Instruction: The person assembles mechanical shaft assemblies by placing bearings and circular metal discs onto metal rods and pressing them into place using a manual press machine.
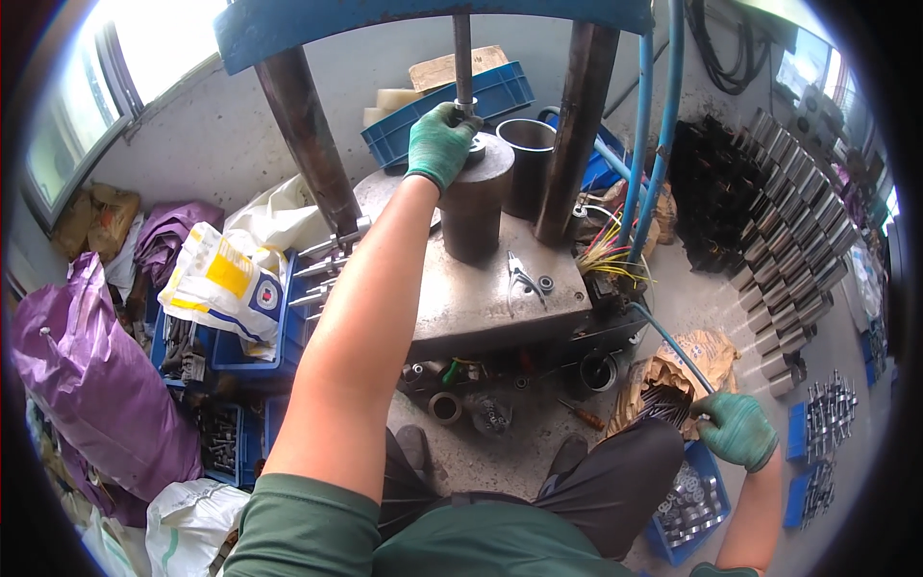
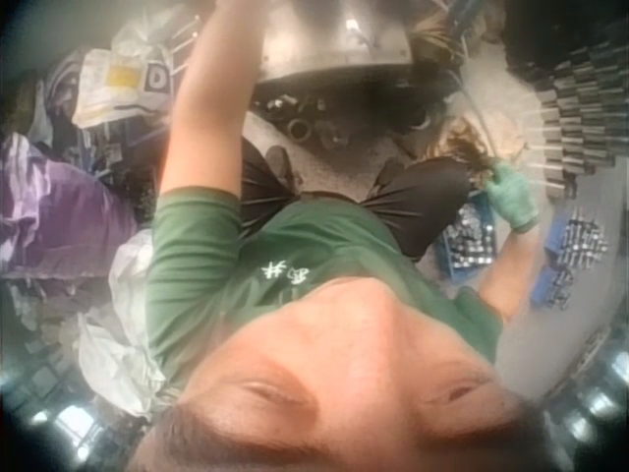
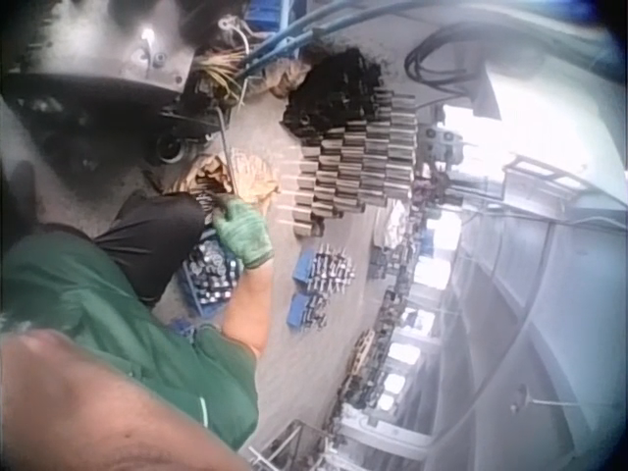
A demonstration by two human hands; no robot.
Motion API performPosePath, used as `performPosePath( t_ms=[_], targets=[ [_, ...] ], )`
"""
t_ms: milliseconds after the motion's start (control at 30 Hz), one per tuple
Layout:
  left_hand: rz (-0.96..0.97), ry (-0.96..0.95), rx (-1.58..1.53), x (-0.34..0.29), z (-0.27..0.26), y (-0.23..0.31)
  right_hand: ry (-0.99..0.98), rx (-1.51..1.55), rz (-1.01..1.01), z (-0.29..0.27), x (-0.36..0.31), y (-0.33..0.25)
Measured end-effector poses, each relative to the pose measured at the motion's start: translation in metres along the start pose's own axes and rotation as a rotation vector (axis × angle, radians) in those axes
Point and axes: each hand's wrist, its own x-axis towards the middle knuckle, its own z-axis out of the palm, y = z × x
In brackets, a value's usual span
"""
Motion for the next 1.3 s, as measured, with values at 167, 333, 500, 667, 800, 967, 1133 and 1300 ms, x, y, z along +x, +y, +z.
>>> performPosePath(
  t_ms=[167,333,500,667,800,967,1133,1300],
  targets=[
    [0.015,0.005,0.029,-0.001,-0.001,-0.001,-0.193,0.008,0.033,-0.008,0.004,-0.006],
    [0.022,-0.017,0.01,-0.003,-0.004,0.005,0.081,0.099,0.01,-0.005,0.002,-0.001],
    [-0.043,-0.057,-0.036,-0.004,-0.007,0.01,-0.101,-0.038,-0.006,0.004,0.0,-0.008],
    [-0.031,-0.079,-0.154,0.003,-0.01,-0.001,-0.057,-0.022,0.012,0.009,-0.001,-0.005],
    [-0.04,-0.08,-0.135,0.001,-0.006,0.002,-0.07,-0.036,0.036,0.004,-0.002,-0.009],
    [-0.036,-0.065,-0.087,0.005,-0.006,-0.005,-0.006,-0.009,0.003,-0.003,0.004,-0.001],
    [-0.016,-0.064,-0.049,0.001,-0.007,0.001,-0.029,-0.009,-0.056,-0.004,0.003,-0.001],
    [-0.026,-0.065,-0.06,0.002,-0.007,0.002,-0.012,0.004,-0.061,0.003,-0.001,0.009]
  ],
)
